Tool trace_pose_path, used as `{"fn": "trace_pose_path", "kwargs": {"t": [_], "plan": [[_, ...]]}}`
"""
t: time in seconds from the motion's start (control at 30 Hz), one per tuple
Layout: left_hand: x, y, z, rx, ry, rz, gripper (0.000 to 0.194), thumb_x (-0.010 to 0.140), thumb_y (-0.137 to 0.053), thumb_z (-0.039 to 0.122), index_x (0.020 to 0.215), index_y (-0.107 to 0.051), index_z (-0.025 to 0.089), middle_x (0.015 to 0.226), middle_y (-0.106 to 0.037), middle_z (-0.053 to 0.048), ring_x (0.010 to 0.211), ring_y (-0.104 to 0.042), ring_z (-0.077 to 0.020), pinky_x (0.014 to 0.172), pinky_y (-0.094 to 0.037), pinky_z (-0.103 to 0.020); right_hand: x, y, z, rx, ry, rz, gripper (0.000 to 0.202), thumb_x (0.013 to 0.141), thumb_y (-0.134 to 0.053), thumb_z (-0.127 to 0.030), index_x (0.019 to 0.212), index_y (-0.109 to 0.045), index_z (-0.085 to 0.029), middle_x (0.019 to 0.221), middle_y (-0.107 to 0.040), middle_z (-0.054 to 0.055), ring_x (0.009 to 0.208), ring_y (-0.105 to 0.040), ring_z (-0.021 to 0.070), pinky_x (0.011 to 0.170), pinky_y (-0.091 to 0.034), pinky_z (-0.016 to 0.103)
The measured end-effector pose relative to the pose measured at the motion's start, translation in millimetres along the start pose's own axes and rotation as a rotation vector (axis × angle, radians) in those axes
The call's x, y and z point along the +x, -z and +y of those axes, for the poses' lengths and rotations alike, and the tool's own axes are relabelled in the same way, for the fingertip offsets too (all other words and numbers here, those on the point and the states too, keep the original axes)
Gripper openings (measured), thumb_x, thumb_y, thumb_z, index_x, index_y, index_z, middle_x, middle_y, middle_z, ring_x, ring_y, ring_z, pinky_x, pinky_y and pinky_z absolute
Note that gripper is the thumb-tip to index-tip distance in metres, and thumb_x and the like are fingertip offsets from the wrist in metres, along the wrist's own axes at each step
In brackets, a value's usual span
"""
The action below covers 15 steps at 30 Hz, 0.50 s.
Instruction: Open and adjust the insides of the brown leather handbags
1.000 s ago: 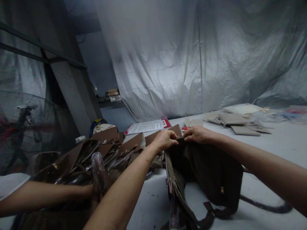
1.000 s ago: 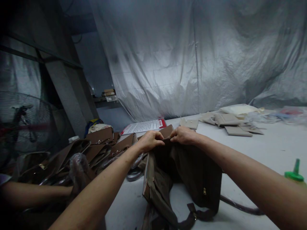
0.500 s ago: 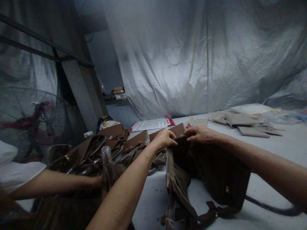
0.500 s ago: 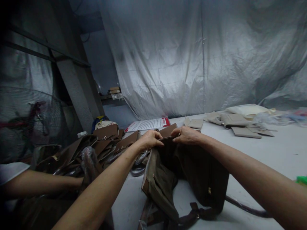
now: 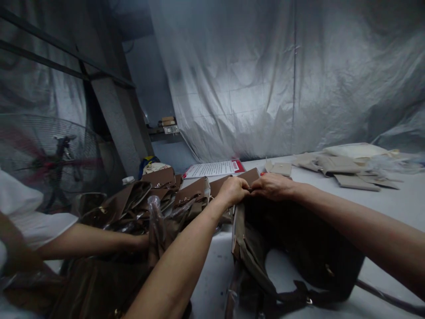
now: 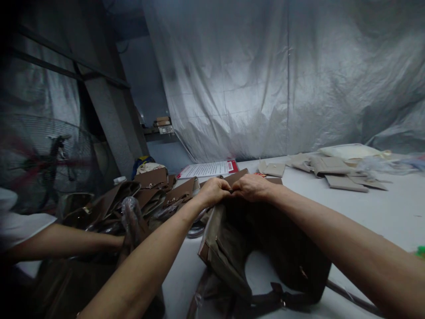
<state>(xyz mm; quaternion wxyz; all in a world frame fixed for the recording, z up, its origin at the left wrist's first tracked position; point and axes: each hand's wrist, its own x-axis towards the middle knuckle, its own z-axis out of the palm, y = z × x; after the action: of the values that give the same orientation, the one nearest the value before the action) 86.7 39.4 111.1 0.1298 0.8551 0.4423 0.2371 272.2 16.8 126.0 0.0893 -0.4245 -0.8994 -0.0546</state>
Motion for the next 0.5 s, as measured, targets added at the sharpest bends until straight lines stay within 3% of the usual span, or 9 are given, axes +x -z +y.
{"fn": "trace_pose_path", "kwargs": {"t": [0.17, 0.3, 0.4, 0.5], "plan": [[-8, 1.7, 14, -0.027, 0.030, -0.008, 0.021, 0.063, -0.066, 0.029, 0.079, -0.072, 0.018, 0.067, -0.065, 0.000, 0.065, -0.054, -0.0119, 0.062, -0.041, -0.021, -7, 4, -11, -0.039, 0.012, 0.005, 0.032, 0.085, -0.043, -0.039, 0.079, -0.067, -0.019, 0.063, -0.060, 0.003, 0.058, -0.049, 0.0137, 0.053, -0.025, 0.025], [-11, 10.4, 30, -0.399, 0.046, 0.042, 0.029, 0.064, -0.067, 0.029, 0.087, -0.069, 0.011, 0.077, -0.066, -0.004, 0.068, -0.056, -0.0120, 0.062, -0.042, -0.021, -19, 34, -12, 0.142, -0.086, 0.065, 0.033, 0.083, -0.046, -0.041, 0.072, -0.066, -0.016, 0.057, -0.052, 0.000, 0.056, -0.044, 0.0118, 0.055, -0.029, 0.024], [-22, 26.6, 47, -0.693, 0.021, 0.243, 0.047, 0.072, -0.061, 0.047, 0.102, -0.064, 0.011, 0.095, -0.066, -0.008, 0.081, -0.059, -0.0141, 0.068, -0.044, -0.022, -32, 56, 2, 0.301, -0.235, 0.162, 0.033, 0.080, -0.049, -0.044, 0.074, -0.065, -0.016, 0.057, -0.053, 0.000, 0.056, -0.046, 0.0131, 0.054, -0.033, 0.025], [-45, 41.8, 58, -0.836, -0.037, 0.515, 0.049, 0.079, -0.051, 0.051, 0.109, -0.059, 0.014, 0.106, -0.064, -0.009, 0.095, -0.058, -0.0159, 0.078, -0.044, -0.024, -50, 60, 24, 0.390, -0.365, 0.283, 0.043, 0.085, -0.037, -0.047, 0.094, -0.063, -0.015, 0.076, -0.064, 0.007, 0.064, -0.056, 0.0181, 0.056, -0.041, 0.028]]}}
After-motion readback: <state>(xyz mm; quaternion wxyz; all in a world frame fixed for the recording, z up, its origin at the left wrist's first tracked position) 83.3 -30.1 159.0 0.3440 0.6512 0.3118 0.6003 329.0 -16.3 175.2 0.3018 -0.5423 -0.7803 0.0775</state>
